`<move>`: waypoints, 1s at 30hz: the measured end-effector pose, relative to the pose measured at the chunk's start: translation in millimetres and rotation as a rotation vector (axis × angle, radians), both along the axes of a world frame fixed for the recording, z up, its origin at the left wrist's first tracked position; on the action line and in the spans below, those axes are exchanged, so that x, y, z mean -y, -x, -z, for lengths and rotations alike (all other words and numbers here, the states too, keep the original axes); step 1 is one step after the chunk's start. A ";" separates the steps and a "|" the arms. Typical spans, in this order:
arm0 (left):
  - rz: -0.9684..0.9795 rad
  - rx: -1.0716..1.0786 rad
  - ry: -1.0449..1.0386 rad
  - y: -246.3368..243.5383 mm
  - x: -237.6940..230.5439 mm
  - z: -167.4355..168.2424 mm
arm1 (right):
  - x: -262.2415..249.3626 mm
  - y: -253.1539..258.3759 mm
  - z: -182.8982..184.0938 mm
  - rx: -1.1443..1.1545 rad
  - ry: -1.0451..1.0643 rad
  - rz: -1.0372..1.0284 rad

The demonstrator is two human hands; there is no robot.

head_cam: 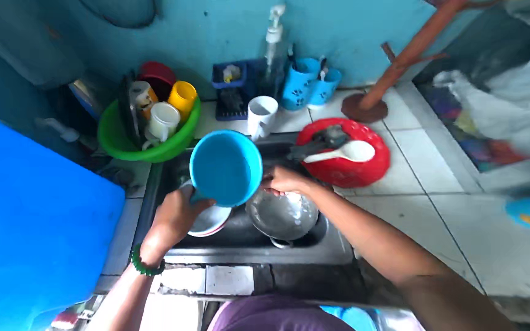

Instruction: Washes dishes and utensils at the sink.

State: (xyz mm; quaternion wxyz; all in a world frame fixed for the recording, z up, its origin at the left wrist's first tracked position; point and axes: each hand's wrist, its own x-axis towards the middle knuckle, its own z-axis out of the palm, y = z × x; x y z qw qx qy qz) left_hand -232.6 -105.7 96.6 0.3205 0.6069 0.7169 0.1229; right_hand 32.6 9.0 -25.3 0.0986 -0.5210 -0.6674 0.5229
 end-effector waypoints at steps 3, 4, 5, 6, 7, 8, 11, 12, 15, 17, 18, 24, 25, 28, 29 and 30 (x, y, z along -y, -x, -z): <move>0.092 -0.119 -0.027 -22.0 -2.0 1.5 | 29.2 -5.5 8.5 -0.105 0.163 0.181; 0.120 -0.155 -0.041 -29.9 -2.1 1.2 | 35.1 -5.7 9.3 -0.120 0.206 0.225; 0.147 -0.189 -0.055 -38.0 -1.4 0.7 | 39.6 -6.7 10.9 -0.127 0.244 0.260; 0.171 -0.219 -0.062 -45.6 -0.6 -0.2 | 42.1 -8.5 14.6 -0.134 0.269 0.290; 0.193 -0.245 -0.062 -52.4 0.0 -1.2 | 43.7 -11.2 18.2 -0.146 0.282 0.314; 0.214 -0.267 -0.063 -58.2 0.9 -1.4 | 44.6 -13.9 23.4 -0.164 0.287 0.352; 0.247 -0.299 -0.082 -70.4 3.2 -1.2 | 48.6 -18.2 26.7 -0.196 0.331 0.452; 0.245 -0.282 -0.082 -72.0 2.3 -0.2 | 51.9 -18.7 21.7 -0.188 0.339 0.448; 0.204 -0.039 -0.076 -67.9 -6.8 18.4 | 61.4 -23.9 14.3 -0.207 0.252 0.323; 0.146 0.251 -0.081 -70.3 -9.8 37.5 | 67.4 -29.6 10.0 -0.316 0.189 0.202; 0.114 0.366 -0.072 -75.5 -10.1 44.1 | 69.1 -32.7 12.1 -0.411 0.171 0.133; -0.046 0.898 -0.106 -130.2 -8.6 77.0 | 85.0 -16.7 -8.8 -0.962 0.202 0.043; -0.046 0.939 -0.151 -138.5 -9.8 84.5 | 86.9 -9.1 -16.3 -0.974 0.200 0.151; -0.032 1.056 -0.259 -155.5 -15.2 95.8 | 82.3 -1.5 -32.9 -0.874 0.165 0.288; -0.003 1.094 -0.259 -157.5 -18.2 94.9 | 78.9 -4.0 -36.7 -0.842 0.148 0.294; 0.026 1.116 -0.236 -158.2 -21.4 93.1 | 76.0 -6.9 -40.2 -0.815 0.132 0.308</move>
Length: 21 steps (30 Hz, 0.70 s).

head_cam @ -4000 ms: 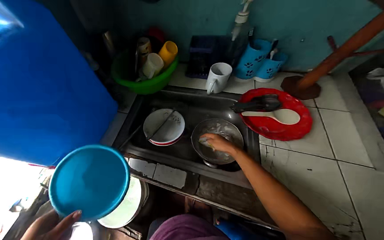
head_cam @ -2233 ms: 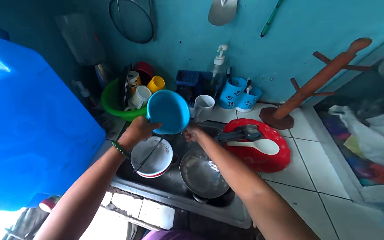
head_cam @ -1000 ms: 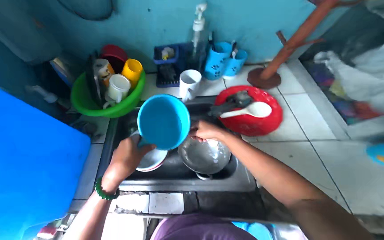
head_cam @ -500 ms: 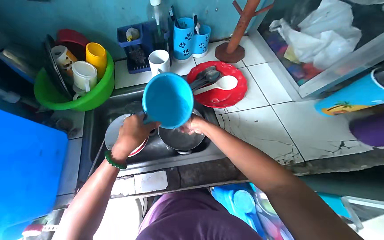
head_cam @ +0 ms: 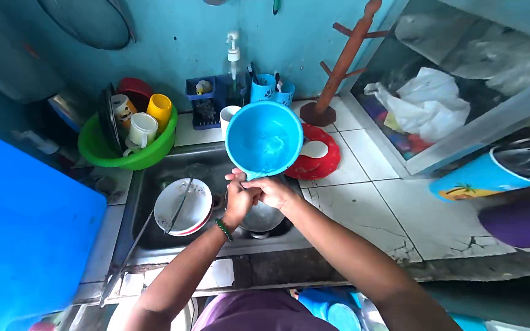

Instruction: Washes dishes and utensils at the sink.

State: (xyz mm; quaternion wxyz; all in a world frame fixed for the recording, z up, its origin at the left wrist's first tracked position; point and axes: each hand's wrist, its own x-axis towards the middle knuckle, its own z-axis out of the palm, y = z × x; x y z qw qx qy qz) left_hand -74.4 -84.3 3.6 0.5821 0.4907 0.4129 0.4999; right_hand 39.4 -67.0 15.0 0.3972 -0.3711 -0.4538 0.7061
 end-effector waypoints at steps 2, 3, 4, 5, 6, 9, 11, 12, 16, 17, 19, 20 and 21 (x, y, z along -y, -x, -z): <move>0.066 -0.003 0.054 -0.5 -6.1 -4.3 | -5.0 -6.4 -5.8 0.057 0.041 0.033; 0.090 -0.031 0.089 -0.5 -8.9 -6.6 | -6.6 -8.2 -9.3 0.103 0.086 0.065; 0.104 -0.068 0.119 -1.0 -11.6 -8.4 | -8.8 -9.8 -11.3 0.160 0.129 0.099; 0.122 -0.106 0.140 -1.4 -14.0 -9.6 | -11.4 -11.7 -12.2 0.217 0.156 0.113; 0.145 -0.138 0.157 -1.4 -16.2 -11.1 | -14.3 -14.3 -11.2 0.255 0.156 0.107; 0.148 -0.219 0.202 -3.0 -20.5 -24.4 | -21.6 -21.1 -11.0 0.273 0.089 0.043; 0.203 -0.331 0.268 0.2 -22.2 -36.0 | -22.6 -20.5 -13.2 0.252 0.112 0.043; 0.258 -0.399 0.286 4.3 -23.9 -39.7 | -22.6 -19.7 -13.1 0.233 0.131 0.054; 0.566 -0.693 0.055 34.5 -34.8 -19.7 | -24.5 -17.9 -3.4 0.042 0.093 0.027; 0.601 -0.818 0.013 41.4 -35.8 -11.7 | -26.5 -18.2 -0.9 0.017 0.090 0.013; 0.470 -1.111 0.050 45.3 -30.1 3.3 | -30.6 -19.8 -2.4 -0.030 0.140 -0.014; 0.379 -1.233 0.073 43.1 -26.9 13.3 | -32.6 -20.7 -5.3 -0.040 0.161 -0.020; 0.312 -1.344 0.104 38.2 -24.1 19.1 | -34.6 -21.6 -9.8 -0.037 0.169 -0.021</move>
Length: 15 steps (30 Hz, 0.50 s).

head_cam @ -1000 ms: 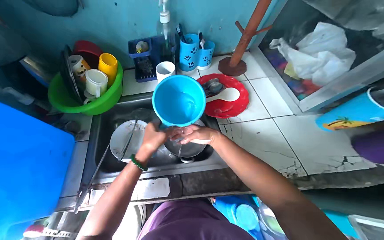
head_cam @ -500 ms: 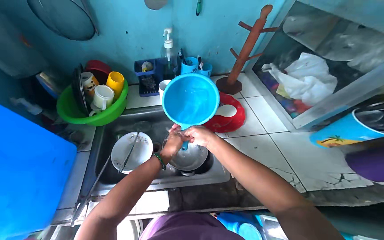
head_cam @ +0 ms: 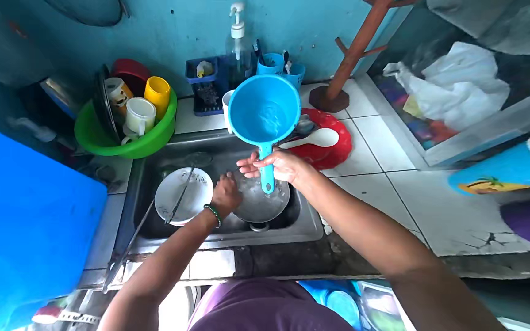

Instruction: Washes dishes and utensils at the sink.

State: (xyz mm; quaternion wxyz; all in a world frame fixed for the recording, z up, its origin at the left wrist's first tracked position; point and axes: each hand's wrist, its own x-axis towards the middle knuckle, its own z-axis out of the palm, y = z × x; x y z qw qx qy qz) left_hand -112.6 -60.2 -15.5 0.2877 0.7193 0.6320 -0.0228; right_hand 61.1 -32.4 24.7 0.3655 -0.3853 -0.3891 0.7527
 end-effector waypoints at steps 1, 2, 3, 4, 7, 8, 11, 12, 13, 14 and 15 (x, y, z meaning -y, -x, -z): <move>-0.038 -0.097 -0.009 -6.1 1.5 3.5 | -1.6 -1.4 -5.4 0.019 -0.005 -0.003; -0.063 -0.169 -0.015 -11.2 1.9 7.5 | -3.0 -3.3 -9.4 0.047 -0.025 -0.010; -0.079 -0.227 -0.034 -14.7 1.3 13.0 | -4.6 -5.7 -11.6 0.067 -0.043 -0.017; -0.089 -0.269 -0.051 -16.7 -0.2 18.2 | -6.1 -7.7 -12.9 0.074 -0.058 -0.021; -0.103 -0.274 -0.027 -16.9 -6.4 26.9 | -8.1 -12.5 -18.6 0.067 -0.049 -0.033; -0.130 -0.216 0.001 -15.1 -8.8 26.5 | -8.1 -13.1 -20.7 0.074 -0.046 -0.030; -0.238 0.015 0.032 -8.6 -16.6 29.3 | -6.3 -14.0 -28.3 0.123 -0.057 -0.032; -0.266 0.074 0.017 -7.5 -18.9 32.4 | -5.9 -14.3 -31.0 0.134 -0.061 -0.038; -0.285 0.109 0.005 -7.2 -20.0 35.3 | -5.6 -14.8 -33.1 0.138 -0.068 -0.047; -0.296 0.135 -0.003 -7.2 -20.2 38.1 | -5.6 -15.6 -34.6 0.142 -0.079 -0.059; -0.306 0.164 0.000 -6.9 -20.1 39.5 | -5.9 -16.3 -36.1 0.143 -0.092 -0.069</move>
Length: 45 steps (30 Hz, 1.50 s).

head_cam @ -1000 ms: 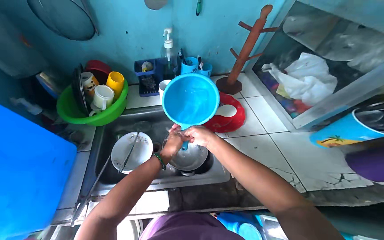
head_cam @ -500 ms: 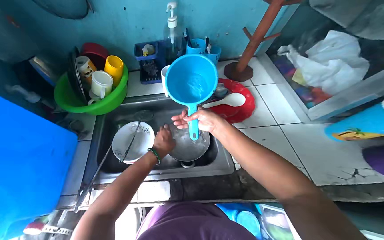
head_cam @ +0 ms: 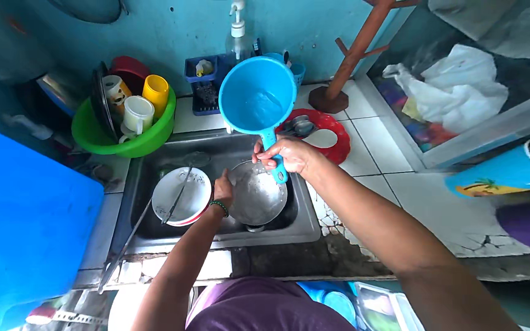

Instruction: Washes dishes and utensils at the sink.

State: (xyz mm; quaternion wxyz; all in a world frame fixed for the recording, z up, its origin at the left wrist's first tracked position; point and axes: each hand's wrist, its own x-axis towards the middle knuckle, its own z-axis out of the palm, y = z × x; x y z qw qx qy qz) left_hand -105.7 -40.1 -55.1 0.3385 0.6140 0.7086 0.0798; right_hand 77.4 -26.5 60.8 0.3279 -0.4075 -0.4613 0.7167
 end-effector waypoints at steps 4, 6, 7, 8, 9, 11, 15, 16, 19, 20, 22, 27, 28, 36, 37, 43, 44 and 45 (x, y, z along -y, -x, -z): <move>0.053 0.046 0.137 5.5 -3.4 -2.9 | 1.2 0.8 -9.2 -0.003 -0.033 -0.001; 0.129 0.046 0.222 8.1 -4.5 -17.4 | 0.8 1.3 -13.4 -0.002 -0.043 -0.001; 0.157 0.036 0.232 8.4 -3.9 -28.8 | -0.2 0.8 -15.2 -0.001 -0.044 -0.008; 0.196 0.006 0.214 9.2 -4.8 -38.9 | -1.2 0.0 -16.4 0.000 -0.046 -0.016; 0.240 -0.042 0.170 10.8 -9.8 -43.4 | -2.0 -1.3 -17.2 -0.001 -0.045 -0.017; 0.252 -0.158 0.064 11.8 -17.0 -58.6 | -3.1 -3.5 -18.2 0.000 -0.041 -0.008; 0.126 -0.214 -0.116 14.3 -14.6 -83.2 | -6.3 -6.6 -17.6 -0.013 -0.039 0.012; 0.085 -0.127 -0.187 21.1 -11.8 -75.6 | -6.5 -6.7 -18.2 -0.018 -0.041 0.018; 0.024 0.064 -0.252 34.7 -12.9 -50.8 | -5.4 -7.5 -25.3 -0.016 -0.065 0.029; 0.026 0.088 -0.246 36.3 -14.9 -46.4 | -4.9 -8.3 -28.9 -0.009 -0.078 0.029; 0.063 0.093 -0.218 38.1 -20.0 -44.7 | -4.3 -10.2 -34.4 -0.012 -0.104 0.032; 0.144 -0.123 -0.094 36.2 -36.4 -79.5 | -6.0 -17.9 -44.2 -0.040 -0.127 0.020; 0.143 -0.182 -0.099 28.8 -32.9 -93.8 | -6.8 -19.3 -45.0 -0.038 -0.128 0.020; 0.638 -0.535 -0.481 -18.8 17.0 -116.5 | -4.9 -24.5 -52.1 0.000 -0.145 0.060; 0.699 -0.512 -0.584 -17.2 23.2 -113.2 | -3.4 -24.8 -53.8 0.007 -0.145 0.073; 0.941 -0.466 -0.958 -14.2 32.3 -106.7 | -2.3 -29.1 -56.3 0.014 -0.149 0.071; 0.969 -0.482 -0.969 -13.2 32.4 -107.1 | -2.2 -29.4 -56.3 0.015 -0.146 0.069; 0.990 -0.494 -0.964 -12.1 32.6 -108.6 | -2.3 -29.7 -55.9 0.014 -0.146 0.066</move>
